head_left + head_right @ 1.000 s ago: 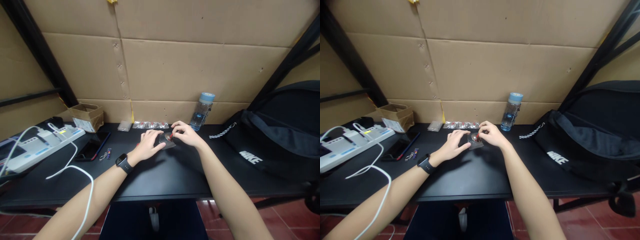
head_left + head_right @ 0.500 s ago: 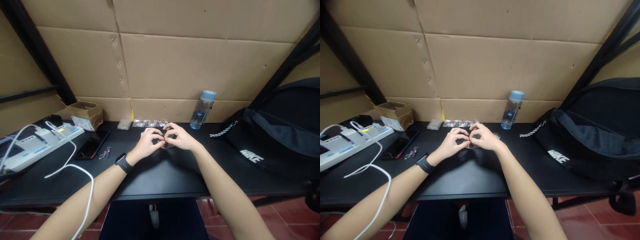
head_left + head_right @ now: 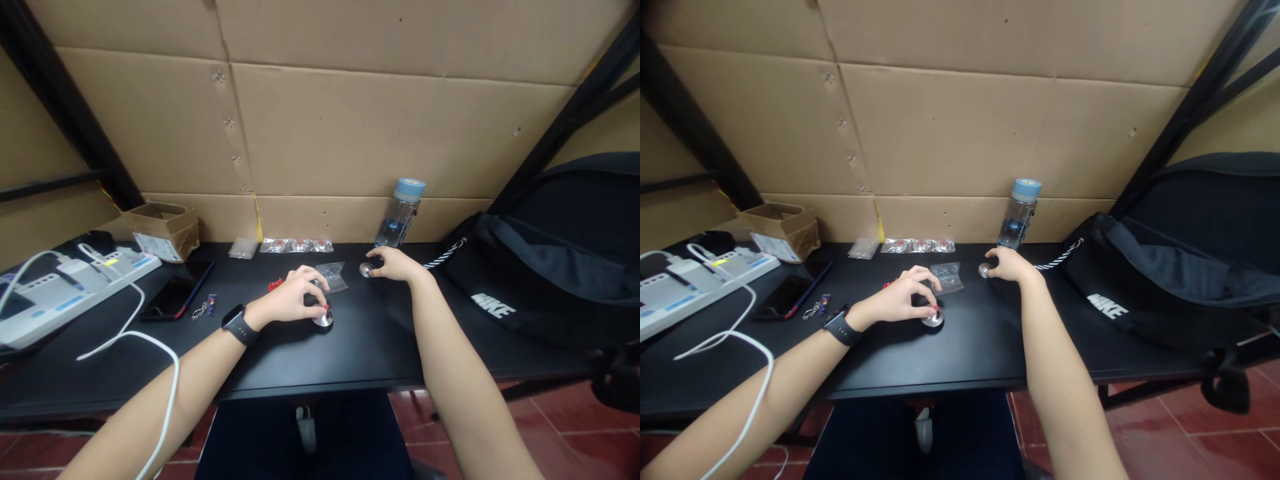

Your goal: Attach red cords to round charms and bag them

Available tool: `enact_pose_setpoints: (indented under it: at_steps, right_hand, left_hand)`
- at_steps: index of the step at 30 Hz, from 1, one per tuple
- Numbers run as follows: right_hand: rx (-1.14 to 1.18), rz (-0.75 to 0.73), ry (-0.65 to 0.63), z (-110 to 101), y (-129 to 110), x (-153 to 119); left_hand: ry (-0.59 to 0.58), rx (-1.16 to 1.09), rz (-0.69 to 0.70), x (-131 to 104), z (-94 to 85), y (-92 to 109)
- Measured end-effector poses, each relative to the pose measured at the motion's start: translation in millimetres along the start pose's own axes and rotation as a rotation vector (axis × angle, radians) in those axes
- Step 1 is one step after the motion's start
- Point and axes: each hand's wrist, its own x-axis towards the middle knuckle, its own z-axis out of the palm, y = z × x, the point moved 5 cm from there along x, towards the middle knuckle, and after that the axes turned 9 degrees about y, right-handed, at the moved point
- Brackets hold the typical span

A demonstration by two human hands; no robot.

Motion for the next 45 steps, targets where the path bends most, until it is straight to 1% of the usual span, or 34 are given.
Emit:
enact_pose_setpoints:
  at_steps: [2, 6, 8, 9, 10, 11, 13, 14, 15, 17, 19, 20, 22, 25, 27, 30, 32, 37, 45]
  right_hand:
    - [0.038, 0.022, -0.046, 6.7, 6.1, 0.8]
    - [0.100, 0.011, -0.114, 16.0, 7.2, 2.3]
    - [0.118, 0.009, -0.126, 17.8, 8.5, 3.1]
    - [0.126, 0.008, -0.127, 18.1, 9.5, 3.5]
    - [0.131, 0.007, -0.127, 18.3, 10.6, 4.0]
    - [0.135, 0.009, -0.126, 18.4, 11.9, 4.5]
    - [0.138, 0.016, -0.127, 18.4, 14.0, 5.2]
    - [0.139, 0.020, -0.129, 18.4, 14.7, 5.4]
    - [0.144, 0.024, -0.131, 18.3, 15.1, 5.5]
    - [0.156, 0.029, -0.135, 17.4, 15.0, 5.3]
    - [0.161, 0.034, -0.132, 15.9, 14.5, 4.7]
    - [0.159, 0.037, -0.129, 14.9, 14.4, 4.4]
    - [0.151, 0.042, -0.127, 13.3, 14.1, 3.7]
    - [0.141, 0.057, -0.130, 11.3, 14.5, 2.9]
    - [0.127, 0.058, -0.121, 10.2, 14.3, 2.7]
    - [0.095, 0.041, -0.091, 9.3, 12.5, 3.1]
    - [0.092, 0.027, -0.090, 10.6, 11.1, 3.6]
    - [0.147, 0.014, -0.137, 16.2, 9.8, 4.5]
    - [0.193, 0.012, -0.131, 16.4, 10.7, 5.2]
  left_hand:
    - [-0.040, -0.009, 0.027, -0.9, 4.6, 1.3]
    - [-0.101, -0.017, 0.078, -1.2, 9.3, 2.5]
    - [-0.106, -0.006, 0.087, -0.5, 3.0, -1.6]
    - [-0.083, 0.004, 0.083, 0.0, -3.9, -6.5]
    - [-0.039, 0.021, 0.066, 0.4, -12.9, -13.9]
    - [0.034, 0.043, 0.037, 0.5, -24.4, -23.8]
    - [0.195, 0.130, -0.049, -2.3, -48.6, -49.1]
    - [0.251, 0.189, -0.108, -5.3, -58.9, -63.5]
    - [0.268, 0.247, -0.166, -8.8, -66.4, -77.6]
    - [0.240, 0.308, -0.234, -15.5, -74.2, -100.4]
    - [0.171, 0.296, -0.249, -20.1, -74.5, -114.0]
    - [0.136, 0.271, -0.237, -21.1, -73.0, -116.8]
    - [0.075, 0.205, -0.187, -21.1, -68.6, -115.8]
    - [0.018, 0.136, -0.103, -18.2, -62.9, -105.3]
    - [-0.011, 0.128, -0.082, -16.7, -60.1, -98.5]
    - [-0.050, 0.139, -0.087, -16.5, -56.5, -92.2]
    - [-0.054, 0.160, -0.098, -17.1, -54.7, -90.8]
    - [-0.033, 0.177, -0.118, -17.0, -51.6, -90.9]
    - [-0.043, 0.169, -0.095, -14.7, -49.5, -85.9]
